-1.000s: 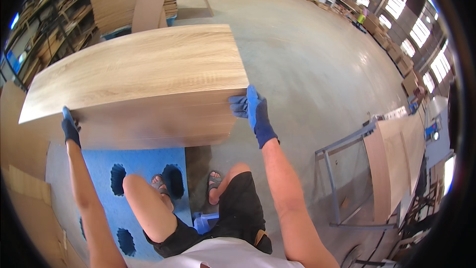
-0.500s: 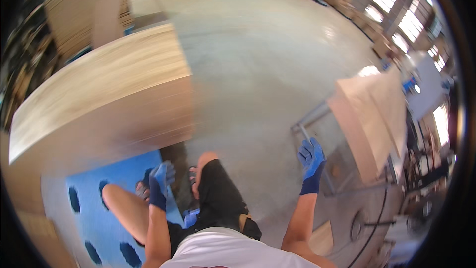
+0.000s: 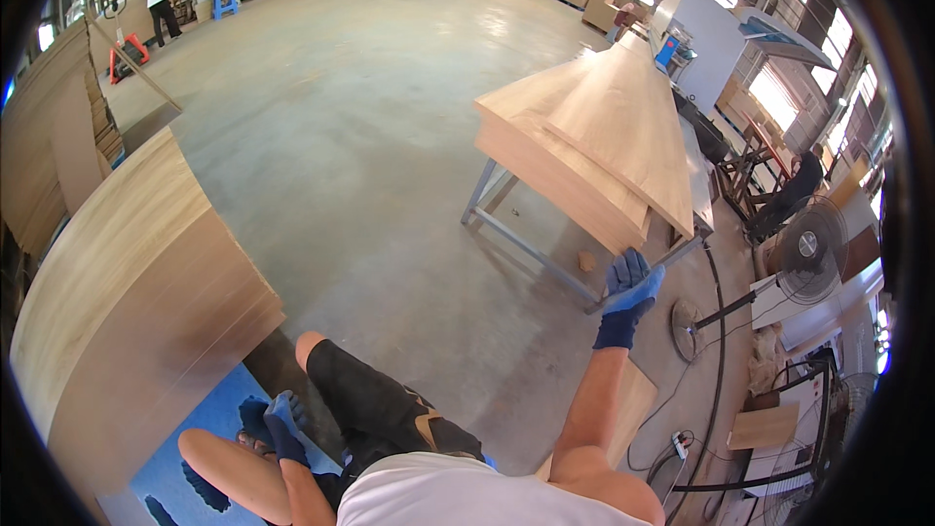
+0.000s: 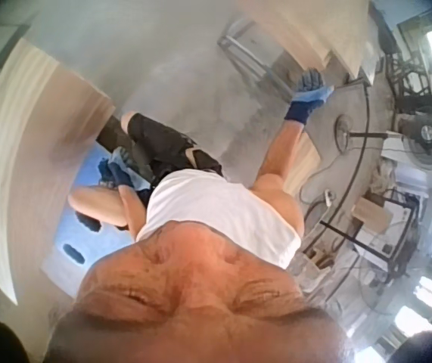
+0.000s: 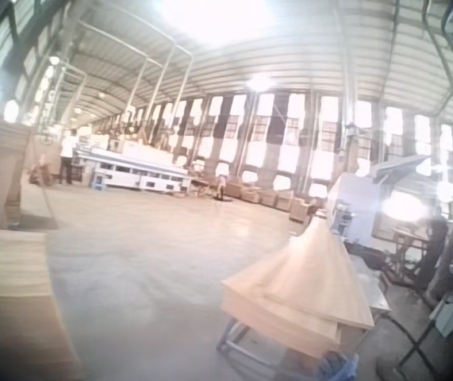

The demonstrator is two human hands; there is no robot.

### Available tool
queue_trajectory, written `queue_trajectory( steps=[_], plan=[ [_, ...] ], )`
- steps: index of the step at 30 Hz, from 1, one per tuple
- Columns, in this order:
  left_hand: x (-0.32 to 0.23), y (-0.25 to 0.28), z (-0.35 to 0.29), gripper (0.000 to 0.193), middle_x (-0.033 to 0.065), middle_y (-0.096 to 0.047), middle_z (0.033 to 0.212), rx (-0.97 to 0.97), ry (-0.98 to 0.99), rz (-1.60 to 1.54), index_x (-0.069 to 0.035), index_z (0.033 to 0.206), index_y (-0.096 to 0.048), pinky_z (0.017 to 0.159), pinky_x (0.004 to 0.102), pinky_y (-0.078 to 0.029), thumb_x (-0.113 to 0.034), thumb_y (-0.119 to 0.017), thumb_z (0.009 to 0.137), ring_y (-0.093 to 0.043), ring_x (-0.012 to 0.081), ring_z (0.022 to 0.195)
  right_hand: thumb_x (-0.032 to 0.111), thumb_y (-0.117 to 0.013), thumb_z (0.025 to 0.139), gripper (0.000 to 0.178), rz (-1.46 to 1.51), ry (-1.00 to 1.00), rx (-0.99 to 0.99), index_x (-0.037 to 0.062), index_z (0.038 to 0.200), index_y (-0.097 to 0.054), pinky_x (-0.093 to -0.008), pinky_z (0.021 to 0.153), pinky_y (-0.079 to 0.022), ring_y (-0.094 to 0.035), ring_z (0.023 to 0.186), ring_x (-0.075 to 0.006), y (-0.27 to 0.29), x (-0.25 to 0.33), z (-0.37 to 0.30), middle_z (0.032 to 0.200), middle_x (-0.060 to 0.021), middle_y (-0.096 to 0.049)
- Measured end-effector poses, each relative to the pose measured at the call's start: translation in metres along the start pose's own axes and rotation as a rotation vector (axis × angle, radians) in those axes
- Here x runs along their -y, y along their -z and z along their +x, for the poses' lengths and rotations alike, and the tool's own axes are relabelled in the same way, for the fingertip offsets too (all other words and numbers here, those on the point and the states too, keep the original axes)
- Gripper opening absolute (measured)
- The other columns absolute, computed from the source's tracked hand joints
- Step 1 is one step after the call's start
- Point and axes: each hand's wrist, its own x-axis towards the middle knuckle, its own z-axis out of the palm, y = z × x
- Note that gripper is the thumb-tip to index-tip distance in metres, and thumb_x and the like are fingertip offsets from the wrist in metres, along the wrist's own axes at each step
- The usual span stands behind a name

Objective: The person, wearing blue gloves, picks up large wooden panels one at a time and stacks them onto a pile on a blue pallet while sitting on a low stool.

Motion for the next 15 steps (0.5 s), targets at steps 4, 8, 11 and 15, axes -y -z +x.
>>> queue_trajectory(
  steps=[4, 8, 11, 15],
  plan=[
    [0.003, -0.016, -0.011, 0.011, -0.0040, -0.042, 0.064, -0.276, -0.074, 0.114, -0.015, 0.074, -0.048, 0.046, 0.0251, -0.032, -0.023, -0.049, 0.082, -0.041, 0.0097, 0.055, 0.054, -0.039, 0.082, 0.063, 0.141, -0.033, 0.020, 0.0010, 0.115, -0.046, -0.0364, 0.082, -0.042, -0.053, 0.096, -0.0238, 0.028, 0.020, 0.017, 0.110, -0.0116, -0.055],
    [0.005, -0.017, -0.016, 0.018, 0.0006, -0.056, 0.073, -0.025, -0.141, -0.008, -0.008, 0.093, -0.057, 0.050, 0.0265, -0.040, -0.020, -0.047, 0.083, -0.050, 0.0127, 0.057, 0.051, -0.044, 0.080, 0.059, 0.289, -0.181, 0.277, 0.0022, 0.111, -0.048, -0.0317, 0.066, -0.048, -0.057, 0.085, -0.0222, 0.038, 0.055, 0.020, 0.103, -0.0113, -0.058],
    [-0.005, -0.023, -0.022, 0.019, 0.0003, -0.057, 0.074, 0.002, -0.185, -0.035, -0.007, 0.092, -0.057, 0.049, 0.0223, -0.039, -0.022, -0.049, 0.082, -0.050, 0.0097, 0.057, 0.043, -0.050, 0.079, 0.048, 0.127, -0.169, 0.239, 0.0034, 0.107, -0.051, -0.0260, 0.048, -0.047, -0.058, 0.067, -0.0198, 0.026, 0.082, 0.004, 0.089, -0.0112, -0.060],
    [-0.035, -0.069, -0.052, 0.025, 0.0048, -0.060, 0.085, 0.116, -0.290, 0.003, -0.004, 0.096, -0.056, 0.061, 0.0245, -0.043, -0.024, -0.049, 0.084, -0.056, 0.0124, 0.070, 0.041, -0.049, 0.080, 0.046, -0.015, -0.235, 0.524, 0.0032, 0.106, -0.050, -0.0290, 0.043, -0.043, -0.055, 0.060, -0.0202, 0.013, 0.089, -0.059, 0.084, -0.0126, -0.059]
  ],
)
